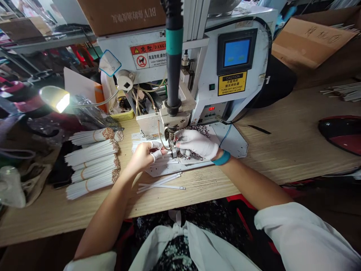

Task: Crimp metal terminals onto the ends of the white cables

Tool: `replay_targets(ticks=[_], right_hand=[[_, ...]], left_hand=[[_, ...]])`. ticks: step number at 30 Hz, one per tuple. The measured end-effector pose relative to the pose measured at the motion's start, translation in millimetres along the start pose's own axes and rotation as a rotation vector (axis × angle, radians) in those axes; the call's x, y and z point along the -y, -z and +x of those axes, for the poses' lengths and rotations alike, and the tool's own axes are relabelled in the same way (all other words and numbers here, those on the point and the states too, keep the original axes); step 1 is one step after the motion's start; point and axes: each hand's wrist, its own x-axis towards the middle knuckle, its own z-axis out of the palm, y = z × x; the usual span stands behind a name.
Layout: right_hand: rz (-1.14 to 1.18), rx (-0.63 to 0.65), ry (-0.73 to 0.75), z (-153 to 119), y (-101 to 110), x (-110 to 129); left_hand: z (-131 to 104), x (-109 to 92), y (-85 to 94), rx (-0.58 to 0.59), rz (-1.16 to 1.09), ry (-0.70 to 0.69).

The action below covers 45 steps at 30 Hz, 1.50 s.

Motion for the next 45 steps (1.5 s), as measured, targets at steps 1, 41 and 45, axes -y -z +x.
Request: replay_targets(ticks=[1, 41, 45], right_hand=[[-0.012, -0.006, -0.009, 1.1, -1.5, 0.9], [-0.047, -0.041, -0.007, 4.2, -6.3, 2.9], [-0.024, -0.041, -0.003, 4.1, -5.7, 1.9]], left_hand=[[1.0, -0.1, -0.4, 0.008, -0.047, 0.035], [15.8, -2.3, -4.5, 0.041, -0.226, 0.109], [15.2, -4.6, -3.4, 0.038, -0.221, 0.117]])
